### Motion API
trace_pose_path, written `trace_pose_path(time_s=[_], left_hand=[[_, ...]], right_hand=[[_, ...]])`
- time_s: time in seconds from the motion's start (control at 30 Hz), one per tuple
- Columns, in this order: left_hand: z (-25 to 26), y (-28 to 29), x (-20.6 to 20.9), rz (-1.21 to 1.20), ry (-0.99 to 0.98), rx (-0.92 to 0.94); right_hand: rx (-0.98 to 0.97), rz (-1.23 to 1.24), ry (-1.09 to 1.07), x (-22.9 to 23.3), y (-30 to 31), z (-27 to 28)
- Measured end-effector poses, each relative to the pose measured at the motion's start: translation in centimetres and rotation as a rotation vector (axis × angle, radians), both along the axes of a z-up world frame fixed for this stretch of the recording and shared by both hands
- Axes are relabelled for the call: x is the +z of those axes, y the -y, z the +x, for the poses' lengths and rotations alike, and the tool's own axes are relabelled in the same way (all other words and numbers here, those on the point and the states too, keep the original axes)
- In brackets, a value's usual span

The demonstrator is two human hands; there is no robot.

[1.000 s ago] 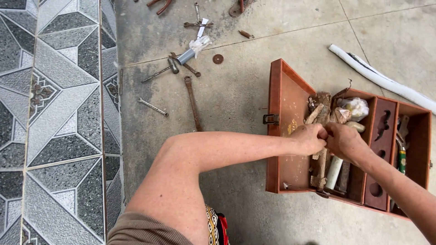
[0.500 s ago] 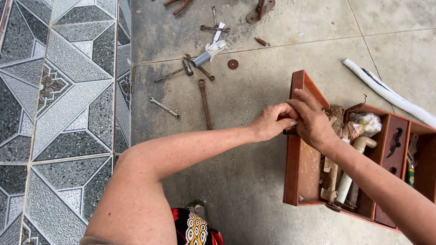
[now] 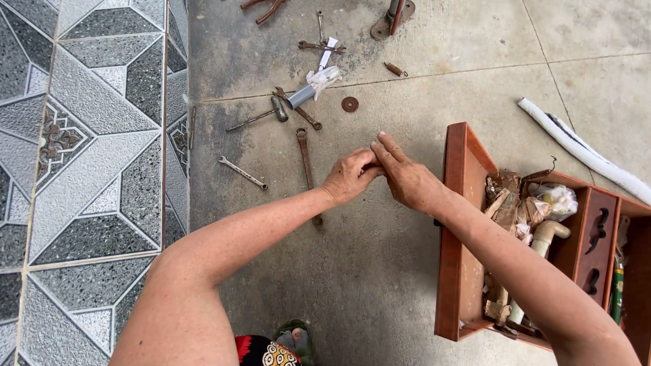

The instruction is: Organizing various mechanical tools into a wooden toolbox while sitting on the floor.

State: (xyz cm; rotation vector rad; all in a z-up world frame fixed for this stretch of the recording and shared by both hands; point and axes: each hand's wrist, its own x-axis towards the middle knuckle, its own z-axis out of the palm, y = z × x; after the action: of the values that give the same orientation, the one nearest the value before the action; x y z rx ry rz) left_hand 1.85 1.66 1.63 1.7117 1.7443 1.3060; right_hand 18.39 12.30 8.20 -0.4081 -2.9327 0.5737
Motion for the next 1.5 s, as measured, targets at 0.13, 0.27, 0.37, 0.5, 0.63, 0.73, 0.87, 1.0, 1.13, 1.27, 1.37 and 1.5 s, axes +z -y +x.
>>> trace_pose_path(time_s=[0.13,0.27,0.37,0.5,0.63,0.73,0.87,1.0,1.13,1.27,1.37,1.5], left_hand=[[-3.1,-1.4,-3.2,0.028,-0.049,0.021],[-8.3,-3.4,-6.5,-0.267,-0.251,0.038],[-12.8,-4.8,-9.1,-0.275,-0.34,0.234],[-17.6,-6.0,-10.2,-0.285,-0.322,0.446],[-21.4,-7.2,-14.7,-0.328,-0.446,0.508],[-22.7,-7.5,-16.1,-0.369,-0.616,0.586],[-23.4,-8.7,-14.9,-0.527,-0.504,0.603],[-22.2,-9.1,-13.4,-0.705,-0.449,0.56],[-21.9,-9.8,-16.6,-0.59,-0.607,0.63],[-18.4,-9.1,-13.7,-0.847,-0.404,0.555],[-16.4,-7.9,-12.6,-0.885,-0.171,0.499],[-13.2,-6.5,-11.8,-0.897,0.058,0.399]], right_hand=[[-0.056,-0.058,0.156,0.8,0.2,-1.9],[-0.129,-0.112,0.247,-1.0,-0.8,-2.1],[-0.124,-0.111,0.171,-2.3,-1.5,-2.0],[-0.134,-0.179,0.144,-1.5,-1.0,-2.3],[-0.148,-0.237,0.166,-0.4,-0.5,-2.5],[-0.132,-0.261,0.165,-0.9,-0.6,-2.1],[-0.121,-0.301,0.114,-0.8,-0.7,-2.5],[-0.077,-0.27,0.05,-2.6,-1.3,-2.0],[-0.068,-0.235,0.055,-2.4,-1.3,-2.4],[-0.181,-0.287,0.178,-2.4,-1.3,-2.7],[-0.215,-0.285,0.175,-3.5,-1.6,-2.9],[-0.36,-0.384,0.233,-4.1,-2.3,-3.6]])
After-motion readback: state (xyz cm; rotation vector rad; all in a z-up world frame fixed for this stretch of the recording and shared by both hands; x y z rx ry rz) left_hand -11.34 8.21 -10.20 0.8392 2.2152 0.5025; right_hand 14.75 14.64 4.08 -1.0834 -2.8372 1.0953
